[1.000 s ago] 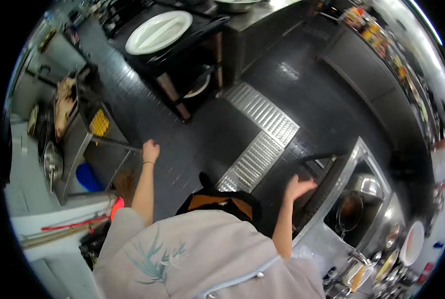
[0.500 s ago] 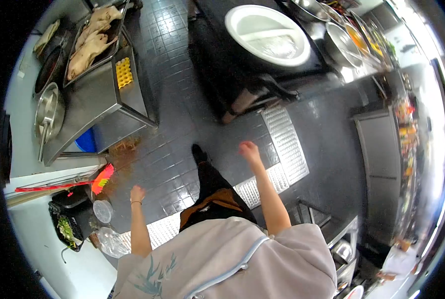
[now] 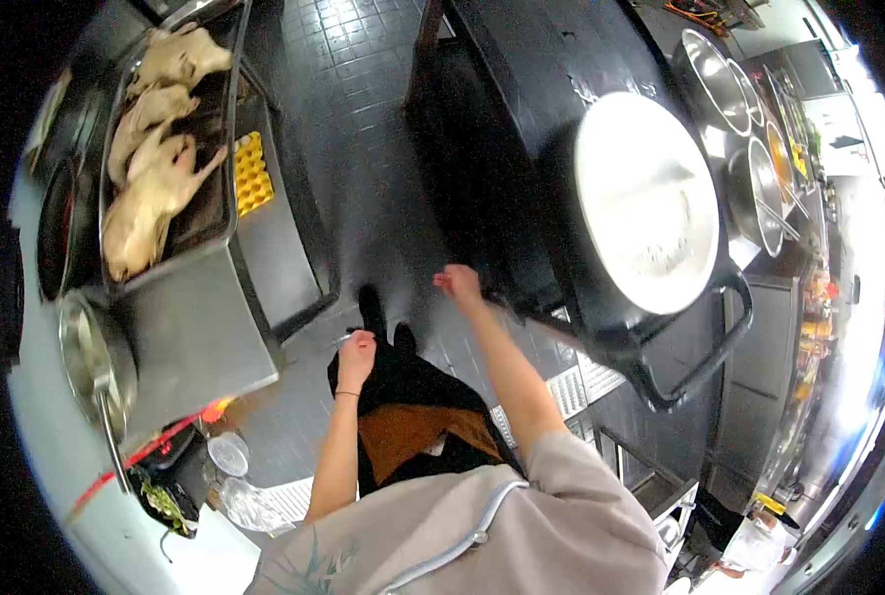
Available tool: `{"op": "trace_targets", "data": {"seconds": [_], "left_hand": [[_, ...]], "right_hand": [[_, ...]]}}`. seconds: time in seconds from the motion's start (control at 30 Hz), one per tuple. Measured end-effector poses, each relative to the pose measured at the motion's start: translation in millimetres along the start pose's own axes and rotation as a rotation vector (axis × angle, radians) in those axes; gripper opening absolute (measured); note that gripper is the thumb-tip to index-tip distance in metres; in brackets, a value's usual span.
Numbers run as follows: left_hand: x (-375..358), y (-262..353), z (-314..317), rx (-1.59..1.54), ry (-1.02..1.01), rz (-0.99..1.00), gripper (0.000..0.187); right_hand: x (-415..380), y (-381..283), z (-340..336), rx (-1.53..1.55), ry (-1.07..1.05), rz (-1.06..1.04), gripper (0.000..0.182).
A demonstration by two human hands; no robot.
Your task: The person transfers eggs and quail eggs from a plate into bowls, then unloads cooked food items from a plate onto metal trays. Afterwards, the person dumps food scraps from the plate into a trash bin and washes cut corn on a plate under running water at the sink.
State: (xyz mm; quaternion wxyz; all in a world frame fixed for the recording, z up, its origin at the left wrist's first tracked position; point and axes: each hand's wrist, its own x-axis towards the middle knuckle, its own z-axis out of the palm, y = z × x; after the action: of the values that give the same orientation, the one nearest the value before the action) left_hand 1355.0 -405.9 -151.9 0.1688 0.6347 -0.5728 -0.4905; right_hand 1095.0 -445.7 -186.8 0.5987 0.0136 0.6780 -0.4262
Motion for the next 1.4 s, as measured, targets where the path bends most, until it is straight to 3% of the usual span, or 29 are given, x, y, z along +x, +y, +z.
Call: {"op": "trace_targets", "data": {"seconds": [0.1,0.23,0.33,0.43,0.5,0.57,0.6,0.67,0.77,0.8,0.9,0.93,1.03,1.1,1.13,1.2,1.33,1.4], "left_hand": [[79,34,30,-0.016,-0.065,-0.021,0.022],[187,32,88,-0.160,-0.131,-0.101,0.027],[259,45,108,-0.001,-0.071,-0.088,0.030],[351,34,146,0.081,-0.165,-0.002,0.034],[412,28,186,0.000,-0.137,0.089,0.037],[483,8,235,-0.227,-0.175,-0.025,0.040],[510,8,251,-0.248,-0.182,0.006,0.043],[547,11,275,-0.276,-0.192,0.038,0.047],[592,12,308,0.070,-0.133,0.414,0.057],[608,11,326,0.094,-0.127,0.500,0.056],[660,-6,392,-0.166,-0.192,0.505,0.054],[705,-26,438,-0.494,-0.146,0.362,0.050],[719,-21,451,-0.815,-0.088,0.076,0.045],[712,-17,441,-0.622,-0.025,0.226,0.046],[705,-12,434,-0.556,-0.005,0.271,0.046],[703,-2,428,-0.569,0.008,0.141,0.048],[693,5,402,-0.559,-0.018,0.129,0.052],[625,41,327,-0.027,-0.041,0.097,0.055]], "right_hand": [[49,-22,42,0.023,-0.013,0.041,0.018],[110,-23,72,-0.021,0.059,0.086,0.018],[147,-19,74,0.036,0.113,-0.018,0.020],[219,-14,65,0.097,0.199,-0.072,0.020],[276,-15,55,0.094,0.236,-0.070,0.020],[332,-12,48,0.238,0.330,-0.070,0.020],[357,-14,41,0.376,0.227,-0.072,0.022],[383,-26,36,0.410,0.242,-0.125,0.020],[408,-19,13,0.377,0.102,-0.343,0.019],[402,-27,12,0.416,0.075,-0.320,0.020],[412,-30,-5,0.484,0.058,-0.338,0.022],[422,-24,-12,0.517,0.065,-0.366,0.023],[443,-7,-39,0.579,0.087,-0.413,0.025],[451,9,-57,0.578,0.091,-0.422,0.025],[455,16,-70,0.571,0.047,-0.324,0.025],[444,19,-77,0.562,0.005,-0.226,0.024],[408,20,-69,0.012,0.205,-0.683,0.025],[400,23,-73,-0.192,0.281,-0.836,0.025]]}}
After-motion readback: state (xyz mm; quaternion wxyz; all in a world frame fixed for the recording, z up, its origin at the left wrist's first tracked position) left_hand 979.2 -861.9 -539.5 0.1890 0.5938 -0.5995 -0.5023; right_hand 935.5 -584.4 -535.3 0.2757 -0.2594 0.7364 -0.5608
